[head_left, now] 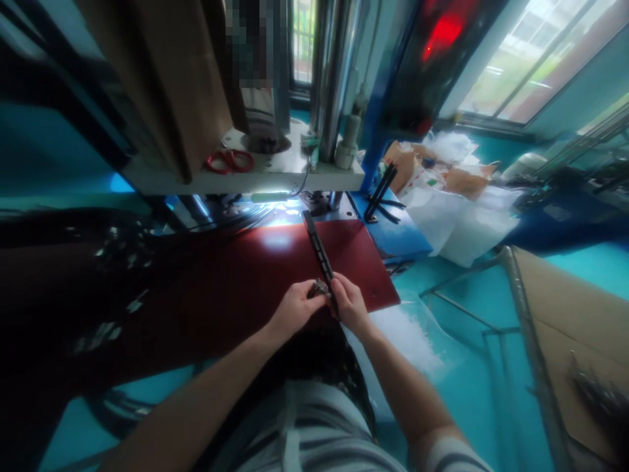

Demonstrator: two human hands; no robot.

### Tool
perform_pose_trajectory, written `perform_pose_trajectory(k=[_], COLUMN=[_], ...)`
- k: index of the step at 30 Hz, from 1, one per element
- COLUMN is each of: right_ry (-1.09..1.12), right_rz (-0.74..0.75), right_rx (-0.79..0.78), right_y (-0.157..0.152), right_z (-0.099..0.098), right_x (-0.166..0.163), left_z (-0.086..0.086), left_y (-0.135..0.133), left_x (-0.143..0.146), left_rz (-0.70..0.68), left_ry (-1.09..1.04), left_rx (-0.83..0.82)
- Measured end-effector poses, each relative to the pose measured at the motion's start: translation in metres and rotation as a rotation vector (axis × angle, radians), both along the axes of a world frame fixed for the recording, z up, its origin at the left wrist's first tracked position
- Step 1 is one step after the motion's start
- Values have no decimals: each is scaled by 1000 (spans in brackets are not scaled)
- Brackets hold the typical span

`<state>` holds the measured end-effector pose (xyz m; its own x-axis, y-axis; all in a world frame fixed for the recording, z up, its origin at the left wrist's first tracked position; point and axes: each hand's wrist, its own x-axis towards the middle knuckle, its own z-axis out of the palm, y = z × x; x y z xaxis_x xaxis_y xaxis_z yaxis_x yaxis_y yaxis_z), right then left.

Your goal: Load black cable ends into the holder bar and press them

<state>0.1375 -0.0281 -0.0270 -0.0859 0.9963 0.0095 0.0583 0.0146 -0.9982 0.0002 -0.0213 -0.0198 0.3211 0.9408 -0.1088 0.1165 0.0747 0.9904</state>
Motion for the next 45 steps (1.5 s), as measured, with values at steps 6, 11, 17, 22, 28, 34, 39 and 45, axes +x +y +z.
perform_pose_trajectory(k=[6, 11, 17, 22, 28, 34, 39, 45], right_ry=[76, 75, -63, -8, 133, 137, 71, -56], right_rz=[21, 33, 28, 39, -1, 36, 75, 96], right_rx=[-55, -56, 25, -9, -59, -75, -69, -44], right_y=[1, 3, 3, 4, 3, 3, 3, 3], right_z=[1, 1, -3, -4, -5, -5, -6, -4], right_x=[1, 1, 0, 2, 3, 3, 5, 3], left_z=[-1, 1, -2, 3, 4, 1, 3, 2], left_y=[0, 1, 1, 0, 3, 6, 7, 6], left_x=[0, 1, 2, -1, -8, -4, -2, -2], left_rz=[36, 40, 49, 54, 204, 137, 122, 160], left_ry=[-31, -40, 18, -25, -190, 107, 157, 111], left_rx=[-60, -67, -31, -35, -70, 35, 42, 72])
